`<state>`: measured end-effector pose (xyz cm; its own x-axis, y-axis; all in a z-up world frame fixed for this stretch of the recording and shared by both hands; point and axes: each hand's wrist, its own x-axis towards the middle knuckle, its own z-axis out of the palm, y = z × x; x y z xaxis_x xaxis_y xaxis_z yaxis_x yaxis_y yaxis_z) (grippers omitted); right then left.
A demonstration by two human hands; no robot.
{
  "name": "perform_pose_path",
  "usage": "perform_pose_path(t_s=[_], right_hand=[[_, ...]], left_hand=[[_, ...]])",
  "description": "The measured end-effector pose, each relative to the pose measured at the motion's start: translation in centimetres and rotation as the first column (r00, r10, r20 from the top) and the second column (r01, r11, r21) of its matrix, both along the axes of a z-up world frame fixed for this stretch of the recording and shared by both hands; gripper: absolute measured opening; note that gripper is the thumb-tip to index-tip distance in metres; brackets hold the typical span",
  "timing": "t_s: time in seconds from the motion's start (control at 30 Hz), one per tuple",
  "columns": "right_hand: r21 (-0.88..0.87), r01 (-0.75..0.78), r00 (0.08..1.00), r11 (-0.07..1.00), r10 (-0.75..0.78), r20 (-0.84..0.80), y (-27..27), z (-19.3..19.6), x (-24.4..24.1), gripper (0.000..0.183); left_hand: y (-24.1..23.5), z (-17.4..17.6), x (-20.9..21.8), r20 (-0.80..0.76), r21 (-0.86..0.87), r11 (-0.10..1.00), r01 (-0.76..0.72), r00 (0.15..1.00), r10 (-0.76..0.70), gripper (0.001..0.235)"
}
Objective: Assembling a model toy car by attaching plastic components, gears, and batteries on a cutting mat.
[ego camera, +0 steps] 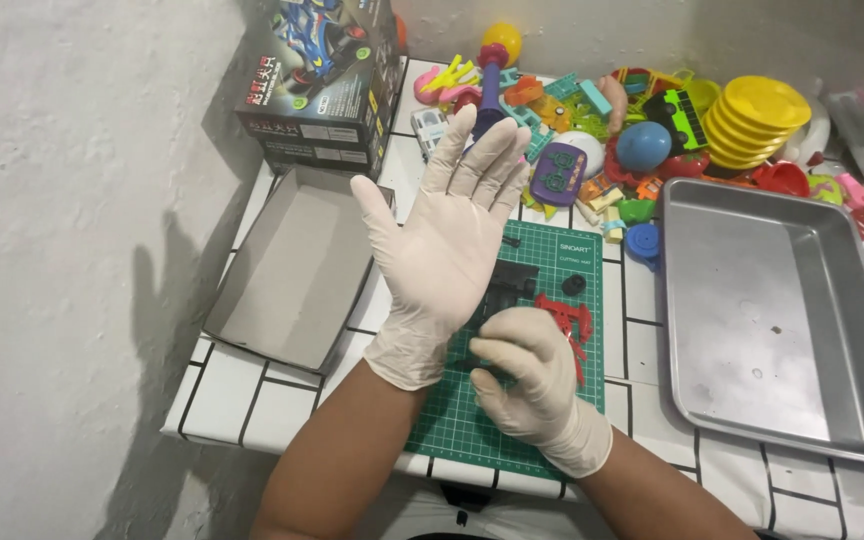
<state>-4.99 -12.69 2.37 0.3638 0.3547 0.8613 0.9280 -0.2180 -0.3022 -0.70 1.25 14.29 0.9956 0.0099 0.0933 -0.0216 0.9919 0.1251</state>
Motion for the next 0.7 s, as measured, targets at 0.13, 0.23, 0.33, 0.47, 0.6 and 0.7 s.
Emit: perform_pose_path(t_s=[0.13, 0.23, 0.33, 0.47, 0.6, 0.7], right_hand=[[-0.039, 0.075, 0.987, 0.996, -0.069, 0.147, 0.3, -0.5, -0.4, 0.034], [-0.229, -0.211, 0.957, 0.95, 0.248, 0.147, 1.5, 0.9, -1.0, 0.018], [-0.262, -0.235, 0.939, 0.936, 0.288, 0.189, 1.3, 1.0, -1.0, 0.016], [-0.214, -0.228, 0.939, 0.95, 0.272, 0.208, 0.2, 0.3, -0.2, 0.022], [0.15, 0.063, 0.998, 0.987, -0.067, 0.018, -1.8, 1.2, 1.7, 0.033], [0.268, 0.324, 0.945, 0.907, -0.32, -0.06, -2.8, 3.6, 4.3, 0.03]], left_hand=[[0.0, -4.6, 1.6, 0.446, -0.038, 0.998, -0.057, 0.893, 0.068, 0.093], [0.2, -2.6, 1.3, 0.447, -0.071, 0.996, -0.058, 0.891, 0.083, 0.092], [0.4, 1.2, 0.2, -0.03, -0.137, 0.986, -0.092, 0.996, 0.089, 0.097], [1.0, 0.9, 0.2, 0.022, -0.066, 0.993, -0.096, 0.995, 0.098, 0.103], [2.5, -5.2, 1.3, 0.597, 0.44, 0.792, -0.423, 0.797, 0.093, 0.088], [3.7, -8.5, 2.4, 0.58, 0.676, 0.464, -0.573, 0.802, 0.145, 0.109]])
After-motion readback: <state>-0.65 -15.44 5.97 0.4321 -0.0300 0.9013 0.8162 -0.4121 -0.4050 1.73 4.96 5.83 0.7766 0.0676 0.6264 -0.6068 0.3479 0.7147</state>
